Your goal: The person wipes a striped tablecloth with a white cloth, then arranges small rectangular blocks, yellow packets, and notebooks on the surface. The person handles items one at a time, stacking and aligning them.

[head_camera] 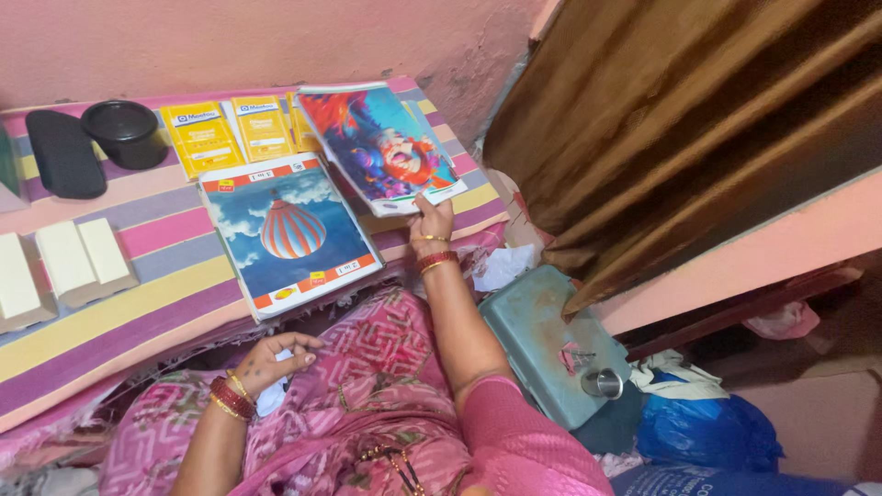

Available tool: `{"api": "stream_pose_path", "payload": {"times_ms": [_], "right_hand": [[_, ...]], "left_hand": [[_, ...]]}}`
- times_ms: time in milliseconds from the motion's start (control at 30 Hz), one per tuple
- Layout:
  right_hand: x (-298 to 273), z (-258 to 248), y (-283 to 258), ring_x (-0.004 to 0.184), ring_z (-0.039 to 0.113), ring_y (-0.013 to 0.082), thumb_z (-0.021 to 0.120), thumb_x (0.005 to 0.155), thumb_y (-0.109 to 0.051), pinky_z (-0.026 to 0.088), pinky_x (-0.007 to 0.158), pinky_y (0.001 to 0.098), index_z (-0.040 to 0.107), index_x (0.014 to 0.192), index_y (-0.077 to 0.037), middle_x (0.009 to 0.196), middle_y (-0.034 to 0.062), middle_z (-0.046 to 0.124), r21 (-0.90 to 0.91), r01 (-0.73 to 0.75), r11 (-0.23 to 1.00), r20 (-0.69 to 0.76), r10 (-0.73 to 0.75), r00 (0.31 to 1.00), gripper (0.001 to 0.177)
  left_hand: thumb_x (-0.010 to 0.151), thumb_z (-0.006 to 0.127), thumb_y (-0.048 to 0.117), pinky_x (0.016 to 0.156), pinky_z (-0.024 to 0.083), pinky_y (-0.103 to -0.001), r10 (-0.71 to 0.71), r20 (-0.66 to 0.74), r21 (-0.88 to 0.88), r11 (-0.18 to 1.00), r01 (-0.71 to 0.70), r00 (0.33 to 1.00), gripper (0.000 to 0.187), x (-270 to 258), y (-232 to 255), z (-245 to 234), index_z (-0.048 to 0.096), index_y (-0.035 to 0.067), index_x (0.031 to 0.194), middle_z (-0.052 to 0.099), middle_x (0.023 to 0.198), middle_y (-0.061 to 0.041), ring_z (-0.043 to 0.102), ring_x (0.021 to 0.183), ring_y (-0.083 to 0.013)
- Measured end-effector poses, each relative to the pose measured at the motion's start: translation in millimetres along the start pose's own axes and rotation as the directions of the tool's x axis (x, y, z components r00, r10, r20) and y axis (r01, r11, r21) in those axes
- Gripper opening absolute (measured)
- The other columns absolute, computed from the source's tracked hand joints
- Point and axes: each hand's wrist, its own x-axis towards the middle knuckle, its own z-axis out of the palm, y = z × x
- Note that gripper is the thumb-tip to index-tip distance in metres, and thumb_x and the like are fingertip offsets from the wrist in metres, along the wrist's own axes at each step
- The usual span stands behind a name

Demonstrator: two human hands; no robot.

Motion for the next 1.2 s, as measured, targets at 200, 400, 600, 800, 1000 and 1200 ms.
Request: {"api": "stream_pose_path", "payload": {"times_ms": [200, 400, 600, 800, 1000, 1200], "right_hand": [[108, -21, -4, 0.082, 0.071, 0.03, 0.063, 0.09, 0.002, 0.065, 0.06, 0.0489, 0.051, 0.126, -0.009, 0.103, 0.0101, 0.066, 0.009, -0.055, 0.998, -0.154, 0.056, 0.987, 0.04], [127, -40, -10, 0.064, 0.068, 0.0293, 0.07, 0.083, 0.012, 0.061, 0.049, 0.0462, 0.053, 0.128, -0.005, 0.095, 0.0146, 0.069, -0.36, -0.303, 0.882, -0.389, 0.153, 0.909, 0.051], [119, -55, 9, 0.054, 0.07, 0.0293, 0.07, 0.083, 0.014, 0.059, 0.041, 0.0417, 0.045, 0.134, -0.003, 0.089, 0.0215, 0.071, -0.41, -0.226, 0.884, -0.439, 0.026, 0.898, 0.06], [133, -50, 9, 0.054, 0.07, 0.03, 0.066, 0.079, 0.017, 0.057, 0.04, 0.0442, 0.038, 0.142, -0.01, 0.087, 0.022, 0.07, -0.403, -0.313, 0.86, -0.515, 0.069, 0.854, 0.074], [129, -59, 11, 0.056, 0.071, 0.0308, 0.067, 0.082, 0.015, 0.06, 0.042, 0.0442, 0.03, 0.145, -0.008, 0.088, 0.0247, 0.07, -0.412, -0.323, 0.852, -0.502, 0.084, 0.861, 0.076], [127, -56, 12, 0.054, 0.071, 0.0293, 0.067, 0.082, 0.014, 0.058, 0.041, 0.0426, 0.029, 0.145, -0.001, 0.086, 0.0247, 0.07, -0.485, -0.287, 0.826, -0.471, 0.03, 0.881, 0.075]], "left_hand": [[0.086, 0.077, 0.015, 0.083, 0.055, -0.027, -0.055, 0.011, -0.013, 0.998, 0.056, 0.998, 0.036, 1, 0, -2, 0.074, 0.003, 0.119, 0.075, 0.101, -0.001, 0.066, 0.089, -0.0081], [0.086, 0.077, 0.015, 0.085, 0.055, -0.027, -0.063, 0.022, -0.046, 0.997, 0.064, 0.998, 0.038, 2, -2, -3, 0.072, 0.002, 0.121, 0.074, 0.1, -0.001, 0.067, 0.092, -0.0084], [0.087, 0.078, 0.015, 0.083, 0.054, -0.028, -0.097, 0.04, -0.042, 0.994, 0.099, 0.995, 0.041, 0, -12, -4, 0.072, 0.002, 0.125, 0.071, 0.096, -0.003, 0.066, 0.089, -0.0098], [0.084, 0.077, 0.014, 0.084, 0.056, -0.028, -0.119, 0.031, -0.029, 0.992, 0.12, 0.992, 0.04, 2, -6, -5, 0.071, 0.003, 0.123, 0.074, 0.099, -0.002, 0.068, 0.091, -0.0097], [0.085, 0.078, 0.014, 0.083, 0.054, -0.028, -0.118, 0.038, 0.014, 0.993, 0.118, 0.992, 0.041, 2, -8, -4, 0.072, 0.004, 0.124, 0.072, 0.095, -0.002, 0.067, 0.089, -0.009], [0.086, 0.079, 0.013, 0.082, 0.053, -0.027, -0.105, 0.044, 0.017, 0.994, 0.105, 0.993, 0.041, 2, -9, -5, 0.072, 0.003, 0.125, 0.07, 0.092, 0.0, 0.065, 0.087, -0.0073]]}}
